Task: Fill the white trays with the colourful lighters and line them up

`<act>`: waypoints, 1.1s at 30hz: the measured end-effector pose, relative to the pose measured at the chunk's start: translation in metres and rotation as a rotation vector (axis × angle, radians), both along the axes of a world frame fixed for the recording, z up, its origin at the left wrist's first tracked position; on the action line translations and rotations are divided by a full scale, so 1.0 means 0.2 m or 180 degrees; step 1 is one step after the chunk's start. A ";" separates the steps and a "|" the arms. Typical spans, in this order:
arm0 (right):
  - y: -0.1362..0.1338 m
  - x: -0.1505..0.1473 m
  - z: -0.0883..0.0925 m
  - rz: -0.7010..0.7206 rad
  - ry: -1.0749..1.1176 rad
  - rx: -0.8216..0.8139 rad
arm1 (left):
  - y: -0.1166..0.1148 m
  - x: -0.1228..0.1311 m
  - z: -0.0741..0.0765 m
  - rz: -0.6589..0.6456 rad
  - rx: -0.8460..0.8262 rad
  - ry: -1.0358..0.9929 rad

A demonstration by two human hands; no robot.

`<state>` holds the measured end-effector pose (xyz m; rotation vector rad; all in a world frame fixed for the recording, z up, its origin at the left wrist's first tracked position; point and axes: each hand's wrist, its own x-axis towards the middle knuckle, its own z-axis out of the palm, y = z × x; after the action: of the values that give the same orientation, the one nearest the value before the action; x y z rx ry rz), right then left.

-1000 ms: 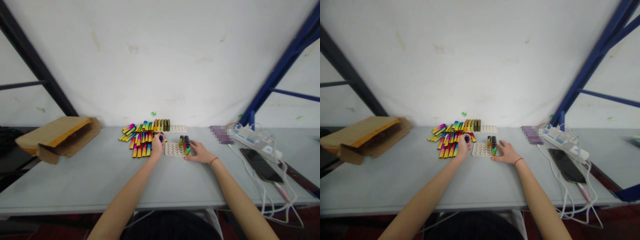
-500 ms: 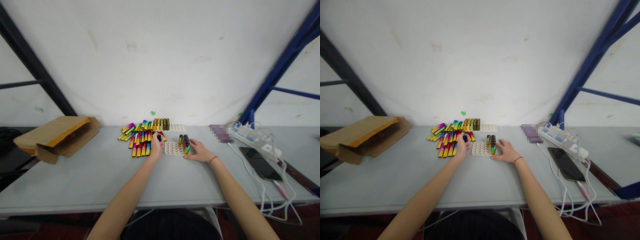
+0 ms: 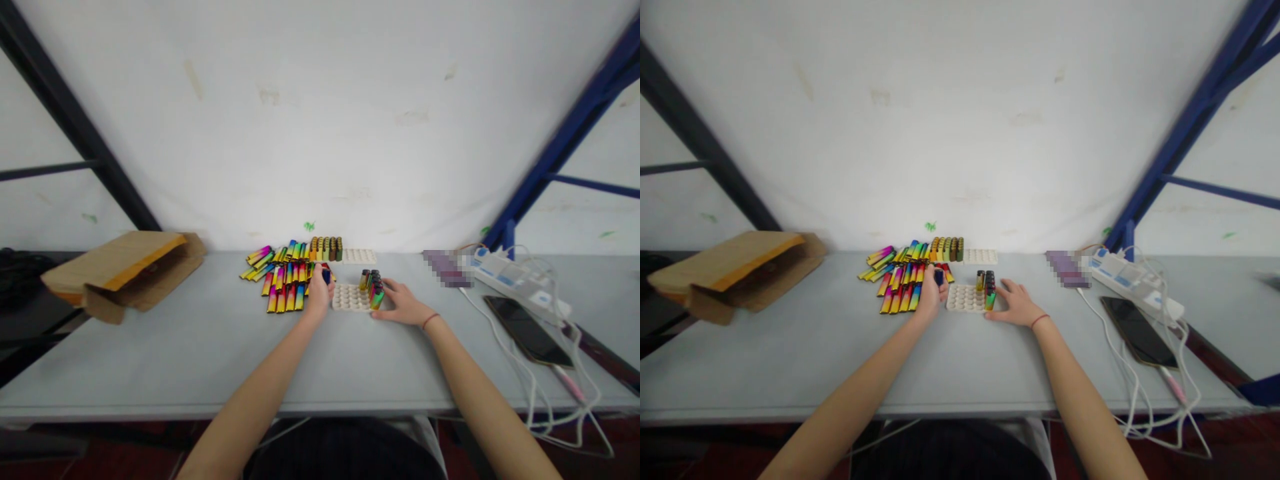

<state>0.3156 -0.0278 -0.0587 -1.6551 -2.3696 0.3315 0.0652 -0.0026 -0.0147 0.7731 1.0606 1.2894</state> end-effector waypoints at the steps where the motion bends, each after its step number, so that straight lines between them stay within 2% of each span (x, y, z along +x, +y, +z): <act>1: 0.00 0.00 0.00 -0.0021 0.0008 0.0007 | 0.00 0.00 -0.01 -0.0044 0.0089 0.0070; 9: 0.01 0.01 -0.03 0.0038 0.0022 0.0087 | -0.04 0.02 -0.06 -0.0167 0.1595 0.1253; 13: 0.01 0.01 -0.03 0.0035 0.0006 0.0066 | -0.05 0.03 -0.06 -0.0291 0.2143 0.1750; 19: 0.02 0.01 -0.04 0.0016 0.0034 0.0106 | -0.07 0.04 -0.06 -0.0497 0.2138 0.1855; 23: 0.02 0.01 -0.04 0.0050 0.0039 0.0117 | -0.05 0.05 -0.07 -0.0570 0.2142 0.2145; 33: 0.02 0.01 -0.04 0.0061 0.0046 0.0152 | -0.04 0.06 -0.08 -0.0354 0.2405 0.3032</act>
<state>0.3180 -0.0243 -0.0668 -1.6047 -2.3654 0.2872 0.0770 -0.0099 -0.0302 2.1284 1.2050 1.2243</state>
